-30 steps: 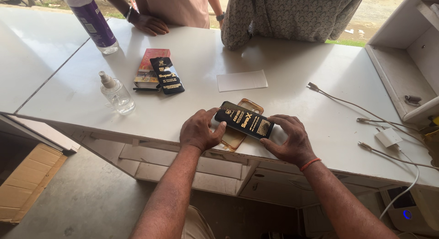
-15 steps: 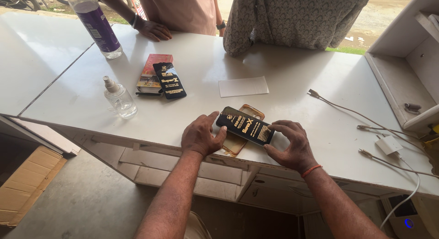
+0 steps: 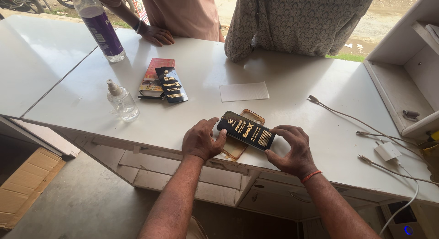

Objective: The person applies a screen protector to a smartphone at a shop counter, aligning and pressing the protector onto the phone with a phone case nearby. The person then moves to a repair bench and uses a screwdriver to work on the internal components of a disassembled phone connected to a power supply.

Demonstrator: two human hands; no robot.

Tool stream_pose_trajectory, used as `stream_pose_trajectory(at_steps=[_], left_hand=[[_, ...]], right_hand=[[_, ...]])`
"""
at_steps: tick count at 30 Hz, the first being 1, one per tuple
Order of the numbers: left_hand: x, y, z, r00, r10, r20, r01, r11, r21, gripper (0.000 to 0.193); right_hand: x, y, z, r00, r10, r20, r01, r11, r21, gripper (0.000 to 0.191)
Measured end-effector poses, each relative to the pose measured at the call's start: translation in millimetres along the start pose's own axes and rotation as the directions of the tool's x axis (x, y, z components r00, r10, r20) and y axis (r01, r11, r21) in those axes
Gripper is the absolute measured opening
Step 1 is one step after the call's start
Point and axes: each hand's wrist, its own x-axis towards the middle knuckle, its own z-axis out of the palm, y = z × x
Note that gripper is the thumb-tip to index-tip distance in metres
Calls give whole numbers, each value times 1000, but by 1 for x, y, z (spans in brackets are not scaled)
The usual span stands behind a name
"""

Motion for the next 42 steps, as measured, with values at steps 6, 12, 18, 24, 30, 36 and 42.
stream_pose_trajectory(at_steps=[6, 12, 18, 24, 30, 36, 42], left_hand=[[0, 1, -1, 1000, -14, 6, 14, 1000, 3, 37], [-1, 1, 0, 1000, -26, -4, 26, 999, -23, 32], [-1, 0, 1, 1000, -16, -16, 15, 1000, -26, 31], [-1, -7, 7, 998, 10, -58, -13, 999, -49, 32], [-2, -11, 11, 998, -21, -65, 15, 996, -84, 34], [-1, -13, 12, 996, 3, -92, -11, 996, -83, 32], [-1, -12, 13, 998, -12, -69, 9, 999, -44, 24]], right_hand=[[0, -1, 0, 1000, -9, 19, 9, 1000, -11, 52], [0, -2, 0, 1000, -22, 9, 22, 1000, 9, 50], [0, -1, 1, 1000, -22, 0, 22, 1000, 12, 49], [-2, 3, 5, 1000, -11, -27, 11, 1000, -15, 32], [-3, 6, 9, 991, 102, -85, -98, 993, 61, 25], [-1, 4, 12, 980, 157, -125, -150, 987, 58, 26], [-2, 0, 9, 979, 161, -123, -146, 982, 120, 24]])
